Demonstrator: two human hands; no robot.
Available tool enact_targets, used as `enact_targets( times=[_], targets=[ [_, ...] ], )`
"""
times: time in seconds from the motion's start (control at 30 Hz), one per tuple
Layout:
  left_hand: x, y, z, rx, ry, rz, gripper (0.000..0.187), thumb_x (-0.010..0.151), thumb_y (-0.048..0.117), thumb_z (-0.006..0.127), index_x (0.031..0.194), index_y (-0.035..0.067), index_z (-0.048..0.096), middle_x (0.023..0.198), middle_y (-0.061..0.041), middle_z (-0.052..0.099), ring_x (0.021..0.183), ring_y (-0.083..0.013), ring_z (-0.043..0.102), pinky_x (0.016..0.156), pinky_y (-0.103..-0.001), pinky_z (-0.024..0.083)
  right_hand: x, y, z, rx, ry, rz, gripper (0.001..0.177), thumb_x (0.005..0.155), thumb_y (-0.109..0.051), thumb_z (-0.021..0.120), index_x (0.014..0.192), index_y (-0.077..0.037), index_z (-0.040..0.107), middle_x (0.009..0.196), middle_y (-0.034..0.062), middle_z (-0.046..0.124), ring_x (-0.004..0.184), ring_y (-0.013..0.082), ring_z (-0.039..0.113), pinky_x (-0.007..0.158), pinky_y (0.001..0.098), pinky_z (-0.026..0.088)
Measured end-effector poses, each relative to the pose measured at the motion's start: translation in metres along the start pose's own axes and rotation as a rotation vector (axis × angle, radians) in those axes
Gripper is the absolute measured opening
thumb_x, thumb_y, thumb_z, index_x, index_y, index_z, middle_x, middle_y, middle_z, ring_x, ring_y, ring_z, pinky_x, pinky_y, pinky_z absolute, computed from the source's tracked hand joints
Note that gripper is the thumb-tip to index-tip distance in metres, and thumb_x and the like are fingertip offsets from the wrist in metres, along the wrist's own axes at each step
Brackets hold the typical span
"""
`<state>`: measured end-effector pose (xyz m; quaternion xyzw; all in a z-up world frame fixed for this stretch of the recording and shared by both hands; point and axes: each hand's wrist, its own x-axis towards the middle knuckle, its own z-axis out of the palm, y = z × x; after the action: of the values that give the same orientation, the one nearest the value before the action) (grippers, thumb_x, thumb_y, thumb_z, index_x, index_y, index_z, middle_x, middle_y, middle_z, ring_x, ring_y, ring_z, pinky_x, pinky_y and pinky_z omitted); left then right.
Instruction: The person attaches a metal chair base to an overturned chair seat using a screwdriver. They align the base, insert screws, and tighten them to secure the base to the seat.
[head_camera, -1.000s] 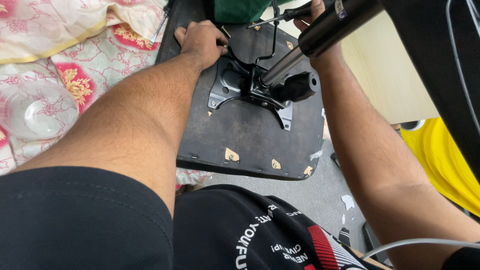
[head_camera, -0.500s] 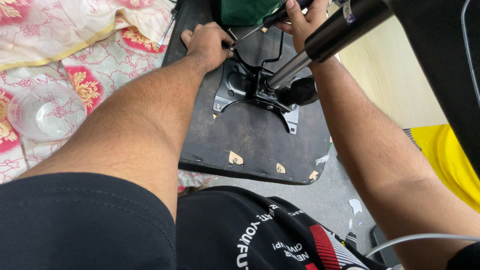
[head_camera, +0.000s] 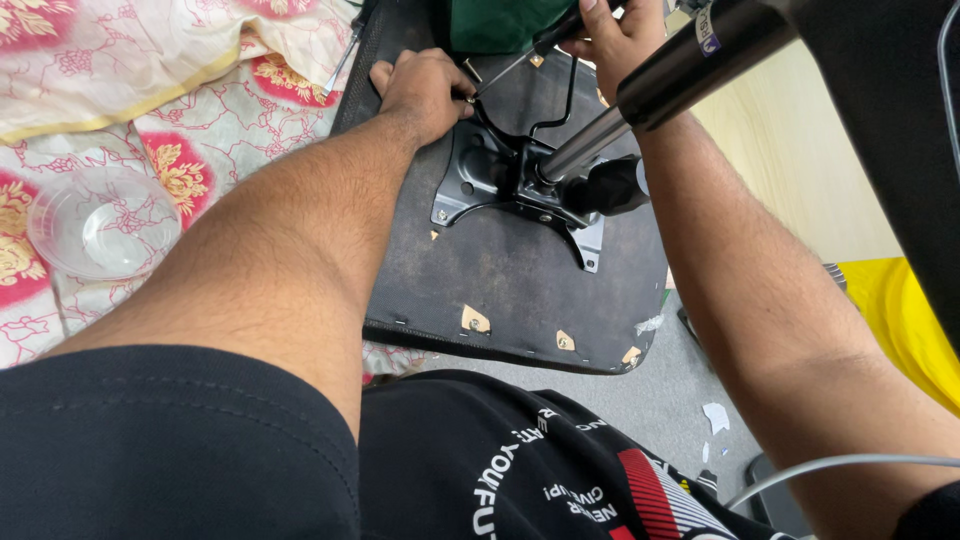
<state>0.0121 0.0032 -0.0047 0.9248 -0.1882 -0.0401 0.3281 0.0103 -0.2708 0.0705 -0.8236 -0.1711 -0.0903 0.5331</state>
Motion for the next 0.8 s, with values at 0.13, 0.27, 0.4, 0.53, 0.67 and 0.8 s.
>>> enact_targets(
  times=[0.13, 0.27, 0.4, 0.53, 0.67, 0.8],
  targets=[
    [-0.002, 0.003, -0.004, 0.001, -0.008, -0.006, 0.025, 0.085, 0.034, 0.082, 0.11, 0.029, 0.08, 0.124, 0.009, 0.064, 0.123, -0.0173, 0.047, 0.106, -0.045, 0.022, 0.001, -0.007, 0.003, -0.039, 0.019, 0.02, 0.027, 0.118, -0.023, 0.054, 0.135, -0.003, 0.05, 0.128, 0.0101, 0.067, 0.112, 0.0199, 0.076, 0.094, 0.0377, 0.065],
    [-0.004, 0.004, -0.007, 0.004, -0.003, 0.001, 0.026, 0.085, 0.034, 0.083, 0.111, 0.029, 0.08, 0.124, 0.009, 0.064, 0.124, -0.0173, 0.047, 0.107, -0.045, 0.022, 0.002, -0.012, 0.004, -0.085, -0.003, 0.015, 0.028, 0.12, -0.024, 0.053, 0.136, -0.002, 0.053, 0.125, 0.0105, 0.069, 0.112, 0.0203, 0.077, 0.094, 0.0368, 0.065],
    [-0.004, 0.004, -0.007, -0.006, 0.002, -0.001, 0.026, 0.085, 0.034, 0.083, 0.11, 0.028, 0.08, 0.125, 0.009, 0.064, 0.125, -0.0169, 0.046, 0.109, -0.046, 0.021, 0.004, -0.014, 0.006, -0.104, 0.018, 0.035, 0.028, 0.119, -0.026, 0.053, 0.133, -0.002, 0.052, 0.119, 0.011, 0.071, 0.107, 0.0202, 0.077, 0.093, 0.0359, 0.066],
    [-0.004, 0.004, -0.006, -0.006, -0.007, -0.001, 0.027, 0.086, 0.034, 0.082, 0.112, 0.027, 0.079, 0.126, 0.009, 0.064, 0.125, -0.0174, 0.046, 0.108, -0.045, 0.021, 0.003, -0.021, 0.01, -0.095, -0.018, 0.019, 0.028, 0.118, -0.025, 0.052, 0.133, -0.002, 0.05, 0.121, 0.0106, 0.07, 0.111, 0.0193, 0.078, 0.095, 0.035, 0.065],
    [-0.004, 0.005, -0.006, -0.006, -0.01, -0.014, 0.027, 0.085, 0.035, 0.082, 0.111, 0.027, 0.079, 0.127, 0.009, 0.064, 0.125, -0.0174, 0.045, 0.109, -0.044, 0.021, 0.005, -0.039, 0.013, -0.022, -0.053, 0.078, 0.025, 0.119, -0.023, 0.052, 0.132, -0.001, 0.054, 0.121, 0.0093, 0.067, 0.112, 0.0205, 0.074, 0.101, 0.0395, 0.062],
    [-0.006, 0.005, -0.009, -0.015, -0.019, -0.012, 0.028, 0.086, 0.034, 0.082, 0.112, 0.026, 0.079, 0.127, 0.008, 0.064, 0.125, -0.0176, 0.045, 0.108, -0.044, 0.021, 0.003, -0.066, 0.002, -0.137, -0.269, -0.199, 0.026, 0.117, -0.02, 0.05, 0.133, 0.0, 0.054, 0.128, 0.0103, 0.062, 0.124, 0.0249, 0.066, 0.111, 0.0461, 0.057]
  ],
)
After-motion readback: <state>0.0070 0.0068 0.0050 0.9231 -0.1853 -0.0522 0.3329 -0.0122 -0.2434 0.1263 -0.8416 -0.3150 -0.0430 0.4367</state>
